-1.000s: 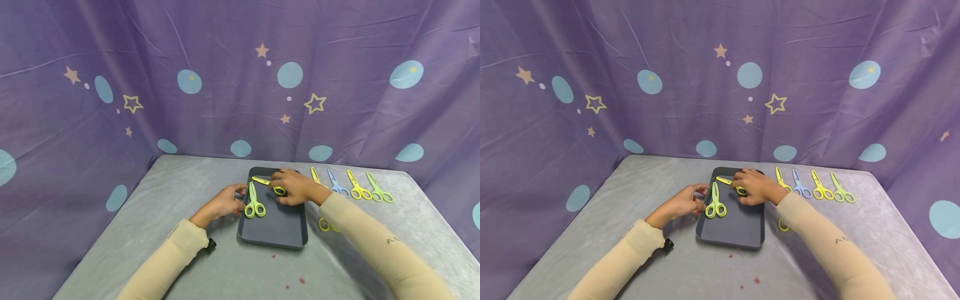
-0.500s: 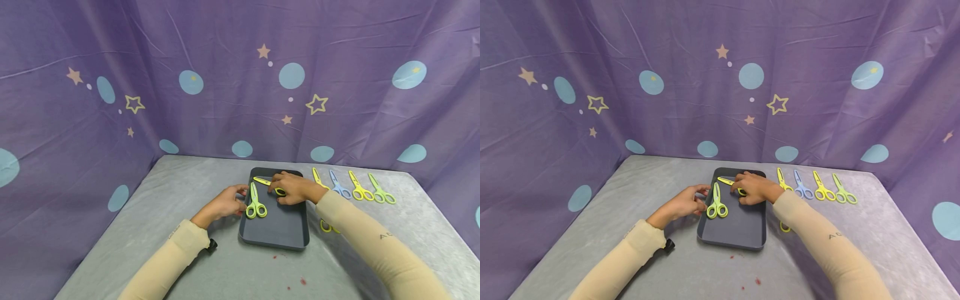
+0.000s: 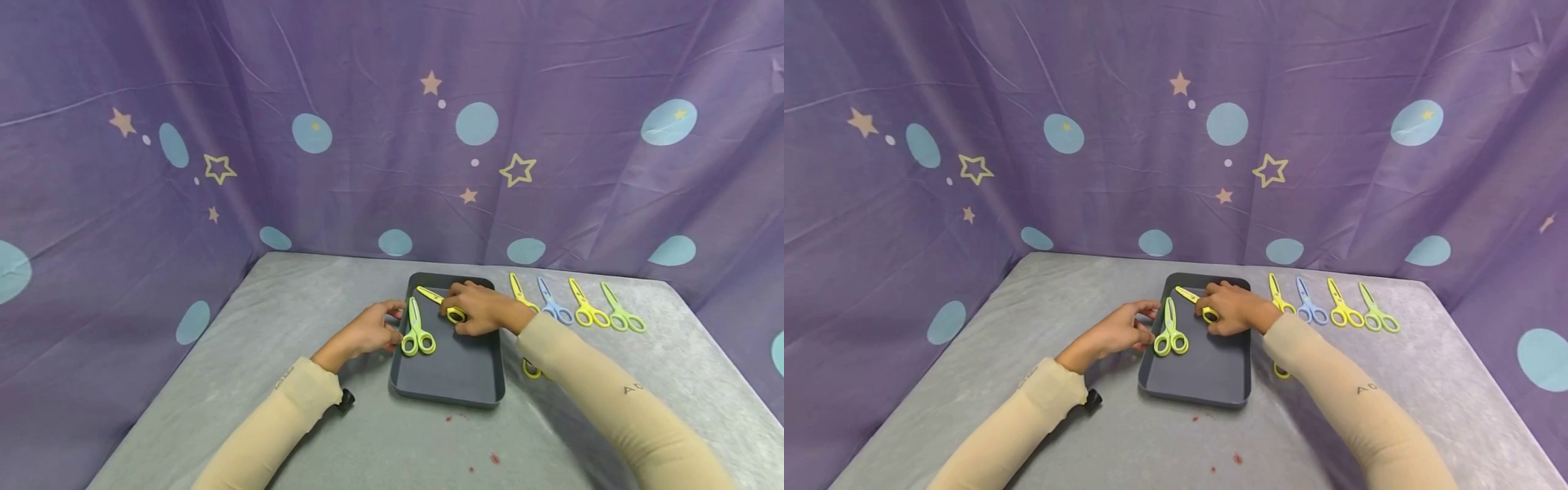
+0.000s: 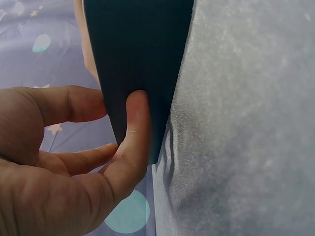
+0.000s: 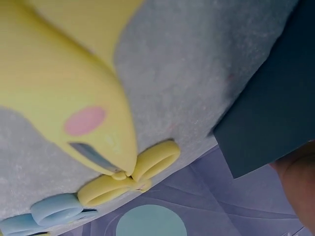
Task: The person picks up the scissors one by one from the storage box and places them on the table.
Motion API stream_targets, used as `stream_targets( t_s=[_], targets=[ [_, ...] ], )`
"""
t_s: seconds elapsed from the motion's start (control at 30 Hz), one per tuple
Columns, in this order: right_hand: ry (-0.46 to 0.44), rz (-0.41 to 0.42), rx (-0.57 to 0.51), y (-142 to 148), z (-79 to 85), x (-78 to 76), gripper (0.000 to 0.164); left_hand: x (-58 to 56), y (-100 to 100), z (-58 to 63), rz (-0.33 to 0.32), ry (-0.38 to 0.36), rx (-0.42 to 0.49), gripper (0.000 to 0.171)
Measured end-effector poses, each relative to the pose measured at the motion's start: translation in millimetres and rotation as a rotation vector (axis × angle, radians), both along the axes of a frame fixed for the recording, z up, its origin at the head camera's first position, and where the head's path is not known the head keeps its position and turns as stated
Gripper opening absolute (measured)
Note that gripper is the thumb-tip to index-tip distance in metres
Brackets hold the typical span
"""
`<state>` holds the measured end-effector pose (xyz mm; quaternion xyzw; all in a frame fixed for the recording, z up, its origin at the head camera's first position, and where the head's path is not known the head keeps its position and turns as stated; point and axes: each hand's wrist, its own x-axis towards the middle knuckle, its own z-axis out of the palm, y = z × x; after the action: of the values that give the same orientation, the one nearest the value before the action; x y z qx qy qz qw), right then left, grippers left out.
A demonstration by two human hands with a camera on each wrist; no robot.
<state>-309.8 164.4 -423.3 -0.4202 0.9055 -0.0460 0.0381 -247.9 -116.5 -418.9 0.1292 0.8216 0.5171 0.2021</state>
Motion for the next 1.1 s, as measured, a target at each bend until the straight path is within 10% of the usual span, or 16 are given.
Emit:
stream_targets(
  t_s=[0.5,1.1],
  targets=[
    [-0.035,0.03,0.014,-2,1.8,-4.0,0.032,-0.5,0,1.0,-0.007,-0.001,0.004,0.073],
    [0.136,0.084,0.15,-13,16.2,13.0,0.036,0.6,-1,2.9,-0.01,-0.013,0.003,0.072]
  ],
)
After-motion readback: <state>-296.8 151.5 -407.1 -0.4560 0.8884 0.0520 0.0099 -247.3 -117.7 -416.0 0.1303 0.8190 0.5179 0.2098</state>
